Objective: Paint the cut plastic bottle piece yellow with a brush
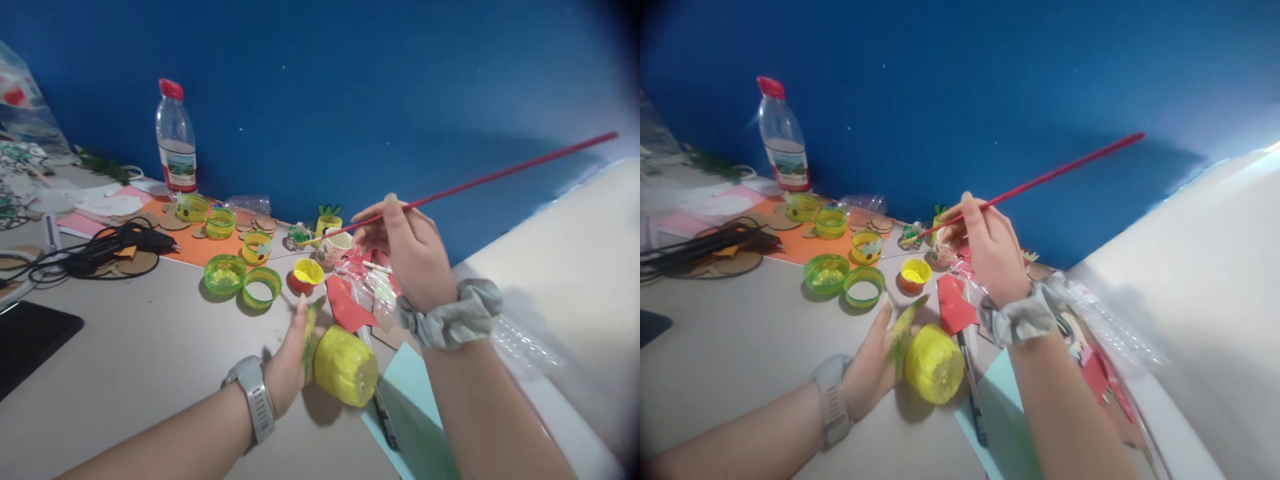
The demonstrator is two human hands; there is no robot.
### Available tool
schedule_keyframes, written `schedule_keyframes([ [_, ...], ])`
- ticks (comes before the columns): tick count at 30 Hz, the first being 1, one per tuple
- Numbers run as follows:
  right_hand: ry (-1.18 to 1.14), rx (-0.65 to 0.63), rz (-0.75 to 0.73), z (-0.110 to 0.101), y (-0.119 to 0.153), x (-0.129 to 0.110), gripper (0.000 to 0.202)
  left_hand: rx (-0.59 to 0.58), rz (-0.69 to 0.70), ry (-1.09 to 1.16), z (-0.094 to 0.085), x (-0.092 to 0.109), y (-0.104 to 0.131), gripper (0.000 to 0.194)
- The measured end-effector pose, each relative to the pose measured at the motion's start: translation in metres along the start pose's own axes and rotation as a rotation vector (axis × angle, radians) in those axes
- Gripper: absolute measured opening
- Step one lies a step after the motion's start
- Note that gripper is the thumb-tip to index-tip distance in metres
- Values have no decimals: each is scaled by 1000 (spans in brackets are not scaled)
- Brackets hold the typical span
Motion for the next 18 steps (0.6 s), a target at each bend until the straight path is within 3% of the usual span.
schedule_keyframes([
  [4,-92,46,51,-20,-9,10,34,187,39,-49,-1,2,11,73],
  [11,-120,189,170,-65,20,24,37,166,101,10,5,2,14,76],
  [14,-149,262,167,-70,25,19,37,200,102,-21,4,1,14,81],
  [18,-217,347,117,-72,11,7,29,180,92,-38,7,0,15,80],
])
Point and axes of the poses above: each hand's wrist, its own y-axis away from the middle knuckle, its own z-axis out of the palm, x = y × z, the point moved 5 cm from there along -y, towards the middle knuckle, and after that the axes turned 8 degrees about y, right-handed, at the moved point
